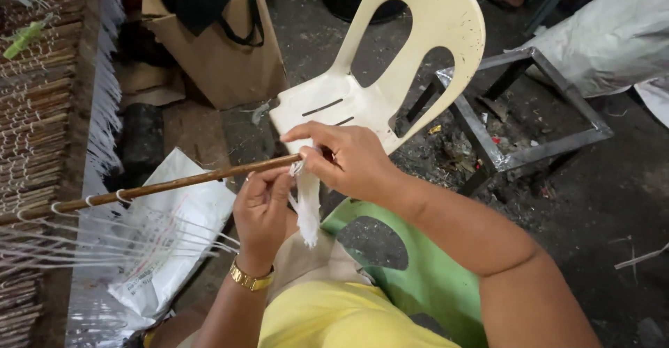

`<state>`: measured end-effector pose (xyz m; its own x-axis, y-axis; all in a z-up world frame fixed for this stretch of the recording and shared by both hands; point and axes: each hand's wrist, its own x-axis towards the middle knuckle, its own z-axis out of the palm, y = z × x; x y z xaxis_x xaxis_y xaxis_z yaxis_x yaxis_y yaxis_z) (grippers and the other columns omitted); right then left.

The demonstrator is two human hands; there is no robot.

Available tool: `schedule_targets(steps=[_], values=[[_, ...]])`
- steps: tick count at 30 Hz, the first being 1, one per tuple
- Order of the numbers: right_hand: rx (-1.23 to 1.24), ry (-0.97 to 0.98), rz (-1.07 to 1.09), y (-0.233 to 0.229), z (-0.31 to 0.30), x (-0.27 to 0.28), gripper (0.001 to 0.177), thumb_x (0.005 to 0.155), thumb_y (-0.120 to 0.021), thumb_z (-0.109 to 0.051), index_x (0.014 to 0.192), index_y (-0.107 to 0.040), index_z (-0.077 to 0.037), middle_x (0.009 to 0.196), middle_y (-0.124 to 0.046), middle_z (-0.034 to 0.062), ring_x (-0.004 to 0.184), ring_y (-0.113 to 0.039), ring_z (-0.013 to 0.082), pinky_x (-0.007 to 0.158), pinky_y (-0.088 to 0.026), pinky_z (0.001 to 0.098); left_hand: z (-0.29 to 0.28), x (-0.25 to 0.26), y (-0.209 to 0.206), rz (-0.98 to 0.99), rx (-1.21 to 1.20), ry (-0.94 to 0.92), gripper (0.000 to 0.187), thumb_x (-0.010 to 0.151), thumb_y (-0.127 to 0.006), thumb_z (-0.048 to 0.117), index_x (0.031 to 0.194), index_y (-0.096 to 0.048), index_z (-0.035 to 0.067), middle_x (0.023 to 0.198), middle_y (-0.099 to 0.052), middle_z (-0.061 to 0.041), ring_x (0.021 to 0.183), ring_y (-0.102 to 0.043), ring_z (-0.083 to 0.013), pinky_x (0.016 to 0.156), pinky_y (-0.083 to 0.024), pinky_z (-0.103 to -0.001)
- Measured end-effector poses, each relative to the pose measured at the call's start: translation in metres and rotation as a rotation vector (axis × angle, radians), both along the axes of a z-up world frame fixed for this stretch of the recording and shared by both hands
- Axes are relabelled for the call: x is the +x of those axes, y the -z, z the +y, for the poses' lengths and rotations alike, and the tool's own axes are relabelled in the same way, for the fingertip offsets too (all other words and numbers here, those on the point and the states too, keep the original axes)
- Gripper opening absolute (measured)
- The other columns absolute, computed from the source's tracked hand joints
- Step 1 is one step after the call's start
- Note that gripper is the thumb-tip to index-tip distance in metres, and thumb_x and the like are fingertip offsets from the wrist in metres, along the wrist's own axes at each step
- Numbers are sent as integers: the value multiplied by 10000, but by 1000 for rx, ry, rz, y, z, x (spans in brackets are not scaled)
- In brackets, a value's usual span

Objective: Tying multiple white threads onto a thin wooden stick, likely for a candle-making or weaving process.

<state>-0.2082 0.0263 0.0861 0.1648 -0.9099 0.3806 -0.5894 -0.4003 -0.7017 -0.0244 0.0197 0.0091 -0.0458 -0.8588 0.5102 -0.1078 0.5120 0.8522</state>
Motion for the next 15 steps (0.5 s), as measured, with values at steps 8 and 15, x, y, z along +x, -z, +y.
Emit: schedule_targets(steps=[8, 15], values=[[32, -73, -65, -3, -3, 1, 208, 1017, -534, -311, 1085, -717, -239, 681, -669, 63, 643, -667, 269, 632, -562, 389, 5, -15, -9, -76, 19, -34, 171, 992, -679, 153, 1071, -652, 3, 952, -658, -175, 924, -711, -337, 852, -568, -477], [64, -84, -62, 4, -6, -7, 231, 1030, -568, -382, 1111, -686, -202, 679, -635, 65, 652, -658, 260, 612, -555, 376, -2, -7, -8, 6, -65, -5, 100, 979, -707, 98, 975, -752, 10, 898, -695, -144, 861, -712, -285, 819, -569, -379]])
